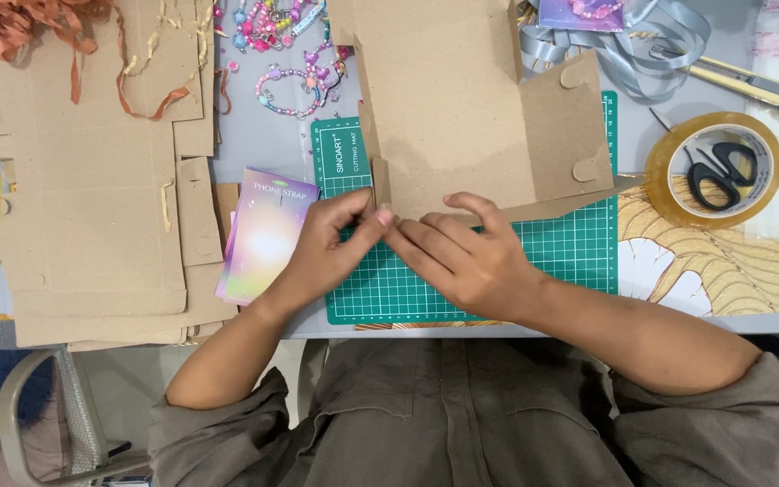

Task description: The person assembles a flat-packed cardboard box by folding the side flaps and securing the circular tabs into their slots. They then fold the top flaps to close the box.

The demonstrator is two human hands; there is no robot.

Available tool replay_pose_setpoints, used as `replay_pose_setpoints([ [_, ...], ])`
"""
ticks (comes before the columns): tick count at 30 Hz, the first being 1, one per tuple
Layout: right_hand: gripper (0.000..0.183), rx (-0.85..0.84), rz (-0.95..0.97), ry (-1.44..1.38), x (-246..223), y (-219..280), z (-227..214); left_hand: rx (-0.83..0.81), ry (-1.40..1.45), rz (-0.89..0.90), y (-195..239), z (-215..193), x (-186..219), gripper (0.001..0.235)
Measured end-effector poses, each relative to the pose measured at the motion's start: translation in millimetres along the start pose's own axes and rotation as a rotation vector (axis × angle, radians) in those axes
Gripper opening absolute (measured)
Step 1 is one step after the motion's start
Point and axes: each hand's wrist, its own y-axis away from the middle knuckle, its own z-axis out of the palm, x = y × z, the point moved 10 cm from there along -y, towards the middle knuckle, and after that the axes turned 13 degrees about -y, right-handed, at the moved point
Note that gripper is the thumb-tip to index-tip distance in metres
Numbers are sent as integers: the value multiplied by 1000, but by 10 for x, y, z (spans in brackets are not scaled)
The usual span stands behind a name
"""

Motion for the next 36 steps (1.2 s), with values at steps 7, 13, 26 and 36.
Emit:
replay_pose_setpoints([
  [7, 23, -2, -75, 33, -218, -66, -57, 292, -483, 191, 127, -272, 302, 47],
  [13, 20, 9, -119, 93, -267, -57, -94, 183, -688, 71, 116, -297, 434, 48],
  [26, 9, 90, -419, -106, -658, 122, -63, -34, -927, -180, 26, -413, 598, 41],
  [36, 10, 295, -439, 60, -559, 125, -453, 95, -1207, -1, 81, -395, 985, 48],
])
